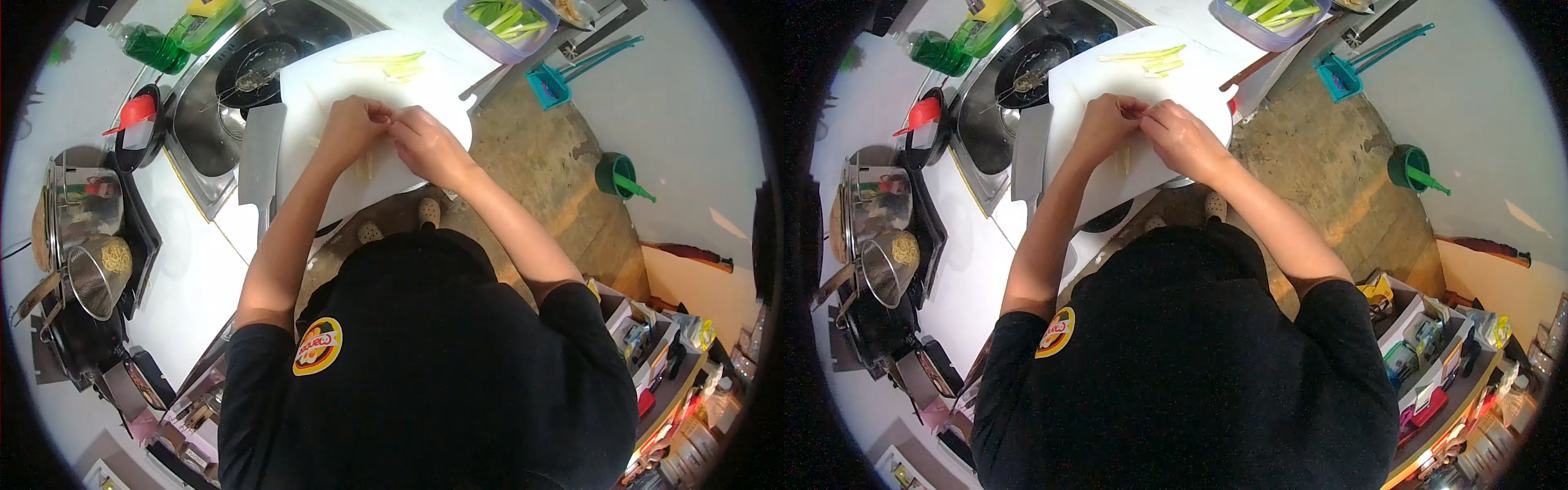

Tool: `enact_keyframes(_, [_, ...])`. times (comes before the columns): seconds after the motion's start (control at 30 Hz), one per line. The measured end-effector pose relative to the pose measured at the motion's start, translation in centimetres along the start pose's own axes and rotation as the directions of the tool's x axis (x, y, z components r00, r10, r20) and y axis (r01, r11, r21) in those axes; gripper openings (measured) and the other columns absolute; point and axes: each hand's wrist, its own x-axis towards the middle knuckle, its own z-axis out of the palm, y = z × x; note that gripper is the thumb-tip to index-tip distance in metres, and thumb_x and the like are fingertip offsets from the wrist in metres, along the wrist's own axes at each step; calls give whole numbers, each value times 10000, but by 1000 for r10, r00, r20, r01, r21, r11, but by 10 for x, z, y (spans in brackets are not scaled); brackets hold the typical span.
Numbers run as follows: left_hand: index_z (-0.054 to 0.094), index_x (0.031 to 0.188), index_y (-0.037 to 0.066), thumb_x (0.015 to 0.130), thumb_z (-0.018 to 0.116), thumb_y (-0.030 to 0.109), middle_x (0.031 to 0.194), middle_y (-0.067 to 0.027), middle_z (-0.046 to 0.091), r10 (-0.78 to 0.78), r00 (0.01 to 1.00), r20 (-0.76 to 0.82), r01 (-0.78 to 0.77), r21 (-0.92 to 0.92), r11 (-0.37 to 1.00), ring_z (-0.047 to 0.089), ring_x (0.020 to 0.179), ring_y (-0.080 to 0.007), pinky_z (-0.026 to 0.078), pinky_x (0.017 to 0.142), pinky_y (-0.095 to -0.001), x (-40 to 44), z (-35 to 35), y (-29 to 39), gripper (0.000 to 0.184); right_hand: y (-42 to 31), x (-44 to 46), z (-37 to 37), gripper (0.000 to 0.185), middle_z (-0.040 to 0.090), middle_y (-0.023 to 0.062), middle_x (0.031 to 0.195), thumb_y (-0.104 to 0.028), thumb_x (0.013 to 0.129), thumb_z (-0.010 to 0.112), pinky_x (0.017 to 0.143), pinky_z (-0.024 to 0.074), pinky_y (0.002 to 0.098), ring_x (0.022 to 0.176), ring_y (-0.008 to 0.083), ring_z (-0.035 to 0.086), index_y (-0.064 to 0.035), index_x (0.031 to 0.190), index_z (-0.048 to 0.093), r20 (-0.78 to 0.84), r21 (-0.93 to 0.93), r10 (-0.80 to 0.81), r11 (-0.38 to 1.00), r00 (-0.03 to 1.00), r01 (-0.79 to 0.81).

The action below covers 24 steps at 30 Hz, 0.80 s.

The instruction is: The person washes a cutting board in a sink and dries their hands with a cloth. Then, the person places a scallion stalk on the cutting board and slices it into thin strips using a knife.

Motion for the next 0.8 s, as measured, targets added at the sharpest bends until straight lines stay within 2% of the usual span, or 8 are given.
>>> enact_keyframes(0.1, [742,999,3,787,729,110,843,-136,736,-19,999,36,18,11,1000,699,764,-177,536,746,-297,-1,-4,3,238,-5,-2,3,219,597,137,1013,22,733,612,861,510,387,983,307,585,2,950,595,73,3,106,994,992,-106])
enact_keyframes(0.27, [738,1033,18,814,701,94,861,-133,737,12,999,50,-10,-40,999,697,766,-194,536,766,-306,-3,-4,-7,234,-3,-12,5,257,601,137,1056,24,737,587,865,519,380,1021,299,580,6,993,592,97,-17,94,996,991,-92])
enact_keyframes(0.4, [686,1180,80,850,631,56,1065,-165,675,127,988,-90,-116,119,986,657,987,-221,527,837,-335,-42,-30,9,335,0,-16,12,266,606,124,1085,-3,753,574,894,512,362,1066,283,571,5,1018,598,111,-131,45,991,993,-30])
enact_keyframes(0.47, [627,1253,95,830,633,19,1124,-167,622,54,972,-230,-2,222,975,620,1058,-263,510,891,-371,-82,-57,17,430,2,-16,12,279,614,116,1103,-7,767,568,899,506,351,1069,278,571,13,1044,605,95,-157,12,988,995,4])
enact_keyframes(0.53, [529,1334,94,781,668,-6,1180,-194,561,45,952,-303,103,455,884,577,1115,-317,478,949,-407,-124,-78,-1,579,4,-13,9,294,621,107,1122,-10,781,563,904,499,339,1072,273,571,21,1069,611,83,-182,-27,982,996,42])
enact_keyframes(0.6, [380,1424,106,733,702,-18,1221,-229,478,-153,934,-324,307,502,808,516,1181,-362,448,989,-419,-165,-82,-20,772,4,-10,5,289,620,100,1067,-9,768,567,895,494,338,1033,267,575,24,1051,610,172,-90,-13,996,985,29])
enact_keyframes(0.7, [259,1456,92,709,712,18,1196,-232,435,-388,887,-249,455,339,823,511,1093,-383,443,966,-420,-192,-73,-32,877,11,-4,3,238,604,90,991,-14,775,561,873,492,350,1006,265,573,12,1008,597,195,-64,-36,997,980,49])
enact_keyframes(0.8, [286,1424,59,707,686,19,1181,-233,430,-448,845,-294,530,343,775,579,1031,-389,490,874,-417,-188,-61,-33,822,11,1,-2,213,590,88,965,-16,781,557,864,492,356,999,264,574,-1,991,584,233,-42,-60,997,971,72])
